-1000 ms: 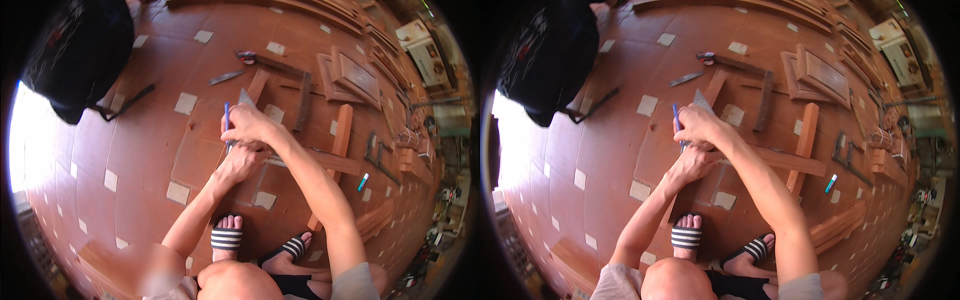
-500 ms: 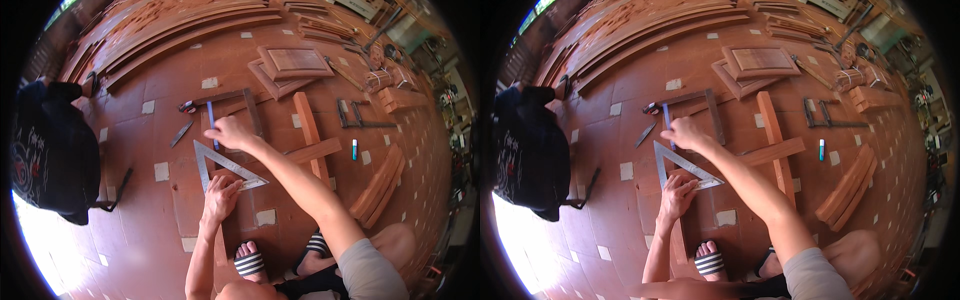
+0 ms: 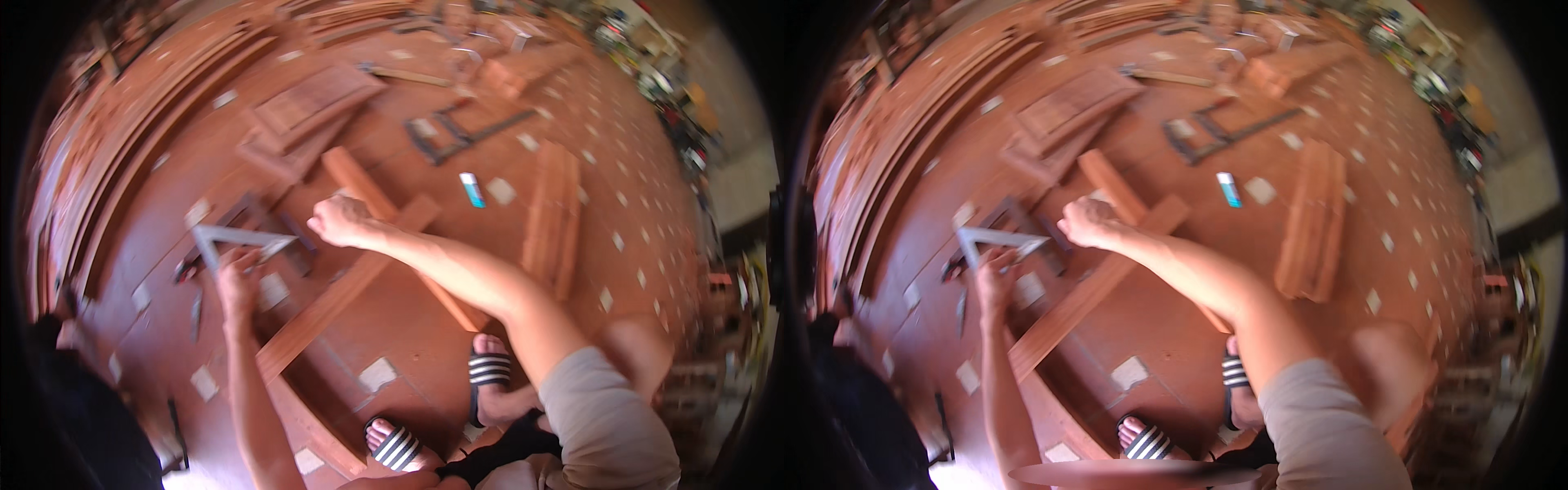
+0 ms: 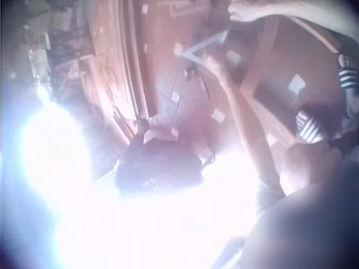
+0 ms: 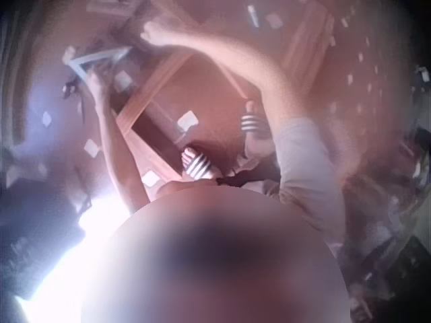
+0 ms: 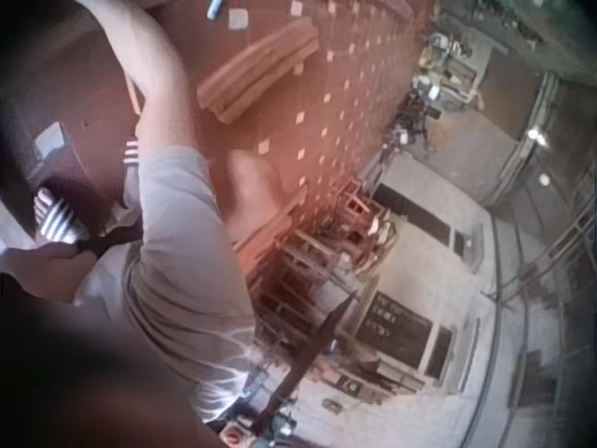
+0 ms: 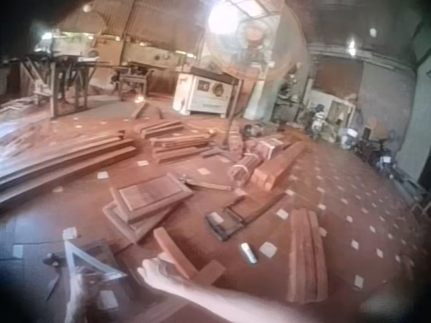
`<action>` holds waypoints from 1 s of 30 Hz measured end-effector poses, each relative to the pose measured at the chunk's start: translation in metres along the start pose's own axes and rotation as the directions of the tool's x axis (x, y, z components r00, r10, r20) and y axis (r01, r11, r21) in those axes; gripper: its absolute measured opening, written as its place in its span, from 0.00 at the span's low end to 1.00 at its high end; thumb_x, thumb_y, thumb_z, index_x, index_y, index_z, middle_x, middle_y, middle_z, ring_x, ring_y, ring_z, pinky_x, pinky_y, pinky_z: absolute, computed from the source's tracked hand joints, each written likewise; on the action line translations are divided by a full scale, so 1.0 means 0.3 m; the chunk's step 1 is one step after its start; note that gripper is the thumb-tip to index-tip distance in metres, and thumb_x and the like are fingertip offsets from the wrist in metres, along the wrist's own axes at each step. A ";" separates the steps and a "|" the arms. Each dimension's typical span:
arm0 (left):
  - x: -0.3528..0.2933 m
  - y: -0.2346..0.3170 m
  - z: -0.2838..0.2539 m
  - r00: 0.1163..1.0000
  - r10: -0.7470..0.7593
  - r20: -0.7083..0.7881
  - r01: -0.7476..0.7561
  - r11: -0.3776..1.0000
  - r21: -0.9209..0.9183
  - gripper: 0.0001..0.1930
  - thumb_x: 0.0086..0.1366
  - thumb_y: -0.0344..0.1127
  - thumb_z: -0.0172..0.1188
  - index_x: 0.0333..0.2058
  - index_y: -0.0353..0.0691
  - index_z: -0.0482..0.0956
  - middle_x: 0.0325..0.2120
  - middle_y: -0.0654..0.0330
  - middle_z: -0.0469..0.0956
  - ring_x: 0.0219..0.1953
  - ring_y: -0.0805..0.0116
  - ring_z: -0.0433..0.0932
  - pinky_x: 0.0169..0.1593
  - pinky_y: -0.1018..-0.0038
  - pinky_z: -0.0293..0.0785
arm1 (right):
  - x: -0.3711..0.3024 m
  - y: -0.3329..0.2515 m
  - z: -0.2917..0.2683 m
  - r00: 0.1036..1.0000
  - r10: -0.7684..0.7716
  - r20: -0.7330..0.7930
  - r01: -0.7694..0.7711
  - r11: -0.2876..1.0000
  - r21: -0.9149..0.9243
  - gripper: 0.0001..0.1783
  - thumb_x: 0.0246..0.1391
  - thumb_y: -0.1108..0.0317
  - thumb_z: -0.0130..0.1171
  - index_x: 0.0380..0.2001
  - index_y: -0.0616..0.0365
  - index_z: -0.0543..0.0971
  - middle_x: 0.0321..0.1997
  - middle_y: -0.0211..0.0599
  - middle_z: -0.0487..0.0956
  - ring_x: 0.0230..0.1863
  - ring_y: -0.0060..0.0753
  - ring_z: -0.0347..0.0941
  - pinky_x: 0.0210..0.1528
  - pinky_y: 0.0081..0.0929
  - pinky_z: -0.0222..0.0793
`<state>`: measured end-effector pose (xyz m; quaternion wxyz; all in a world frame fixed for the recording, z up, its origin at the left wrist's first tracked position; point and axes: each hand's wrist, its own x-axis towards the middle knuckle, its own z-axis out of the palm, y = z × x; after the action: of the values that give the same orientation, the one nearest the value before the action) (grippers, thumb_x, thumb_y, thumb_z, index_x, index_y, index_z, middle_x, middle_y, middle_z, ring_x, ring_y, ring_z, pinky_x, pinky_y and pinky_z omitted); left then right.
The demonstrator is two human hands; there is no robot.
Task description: The person measures and marks wooden planks with a square and pen, then uses a bandsaw to cut the marked pieces. The person stacks the cut planks on the floor.
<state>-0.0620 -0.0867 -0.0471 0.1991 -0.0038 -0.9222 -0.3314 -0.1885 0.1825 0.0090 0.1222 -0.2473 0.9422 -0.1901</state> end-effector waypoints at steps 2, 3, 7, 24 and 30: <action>0.051 -0.044 0.051 0.999 0.023 0.029 -0.024 0.999 0.036 0.19 0.51 0.27 0.76 0.45 0.40 0.92 0.41 0.53 0.85 0.47 0.50 0.82 0.54 0.58 0.78 | -0.135 0.105 -0.161 0.997 -0.017 0.071 0.027 0.991 -0.135 0.21 0.69 0.51 0.59 0.37 0.60 0.85 0.44 0.55 0.86 0.51 0.60 0.83 0.53 0.54 0.79; 0.070 -0.067 0.075 0.999 0.045 0.026 -0.047 0.993 0.111 0.20 0.51 0.28 0.76 0.46 0.40 0.92 0.41 0.54 0.85 0.47 0.50 0.82 0.54 0.58 0.78 | -0.221 0.171 -0.258 0.990 0.007 0.141 0.020 0.982 -0.186 0.20 0.69 0.51 0.59 0.38 0.59 0.85 0.46 0.54 0.85 0.52 0.59 0.83 0.54 0.54 0.79; 0.108 -0.137 0.182 0.989 -0.098 0.110 0.082 0.985 0.150 0.21 0.52 0.30 0.77 0.48 0.40 0.92 0.42 0.54 0.85 0.48 0.51 0.83 0.57 0.59 0.78 | -0.624 0.459 -0.625 0.974 0.183 0.132 -0.145 0.955 -0.257 0.19 0.68 0.55 0.59 0.37 0.62 0.86 0.41 0.57 0.86 0.47 0.61 0.85 0.50 0.57 0.80; -0.343 0.306 -0.031 0.898 0.029 0.440 -0.143 0.963 0.228 0.36 0.49 0.45 0.81 0.53 0.33 0.75 0.44 0.40 0.79 0.48 0.33 0.78 0.54 0.46 0.76 | -1.644 1.165 -0.237 0.532 0.846 -0.032 -0.846 0.533 0.023 0.59 0.39 0.52 0.86 0.74 0.53 0.67 0.77 0.62 0.64 0.75 0.68 0.65 0.76 0.53 0.65; -0.093 0.735 0.047 0.822 -0.065 0.566 -0.017 0.990 0.138 0.33 0.51 0.48 0.82 0.47 0.32 0.77 0.36 0.43 0.82 0.41 0.39 0.82 0.48 0.50 0.78 | -1.584 1.080 -0.156 0.590 0.779 -0.215 -0.766 0.623 0.156 0.72 0.27 0.50 0.91 0.79 0.36 0.61 0.86 0.57 0.41 0.78 0.79 0.53 0.76 0.69 0.61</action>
<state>-0.0108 0.0975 0.0673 -0.0894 -0.0771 -0.9601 -0.2535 0.0632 0.7010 -0.0198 0.0726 0.2159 0.9586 -0.1712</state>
